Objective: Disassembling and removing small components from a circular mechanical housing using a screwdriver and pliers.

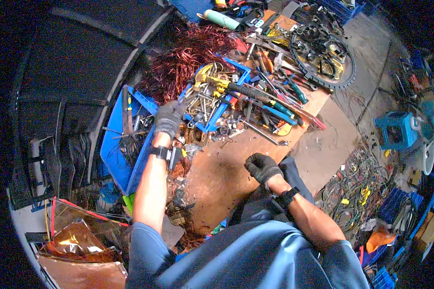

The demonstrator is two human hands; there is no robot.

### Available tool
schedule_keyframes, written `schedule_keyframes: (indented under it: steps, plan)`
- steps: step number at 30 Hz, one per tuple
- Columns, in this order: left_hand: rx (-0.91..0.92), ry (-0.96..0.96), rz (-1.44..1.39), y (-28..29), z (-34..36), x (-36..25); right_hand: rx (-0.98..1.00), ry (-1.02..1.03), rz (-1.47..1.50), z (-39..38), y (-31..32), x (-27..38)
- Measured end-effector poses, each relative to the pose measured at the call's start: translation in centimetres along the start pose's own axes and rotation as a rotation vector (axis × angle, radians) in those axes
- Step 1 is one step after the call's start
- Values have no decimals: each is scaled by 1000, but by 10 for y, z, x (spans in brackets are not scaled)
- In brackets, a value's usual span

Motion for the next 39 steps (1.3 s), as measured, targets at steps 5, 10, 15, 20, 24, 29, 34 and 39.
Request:
schedule_keyframes:
  steps: [5, 10, 15, 20, 24, 29, 34, 39]
  plan:
    - [-105, 110, -233, -28, -7, 24, -50, -30, 11, 1, 8, -12]
    - [-273, 108, -433, -70, -66, 47, -116, -79, 76, -5, 24, -22]
    - [-263, 137, -398, -133, -148, 69, -133, -164, 81, -9, 36, -37]
    - [25, 397, -382, -203, -219, 91, -176, -217, 111, -5, 40, -62]
    - [18, 488, -439, -230, -237, 94, -185, -237, 135, -3, 44, -76]
    - [-25, 373, -380, -239, -204, 92, -206, -239, 160, -5, 46, -83]
    - [-80, 139, -244, -234, -149, 73, -232, -262, -29, -6, 48, -88]
    - [-136, 2, -130, -233, -127, 49, -229, -244, -30, -8, 48, -97]
Point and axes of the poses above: each hand's wrist, its own z-axis towards the middle knuckle, its own y-axis out of the back of the hand, x = y × z, the point moved 4 cm from there along z, towards the middle knuckle, and after that the axes turned 3 degrees about -z, right-handed, at the moved point
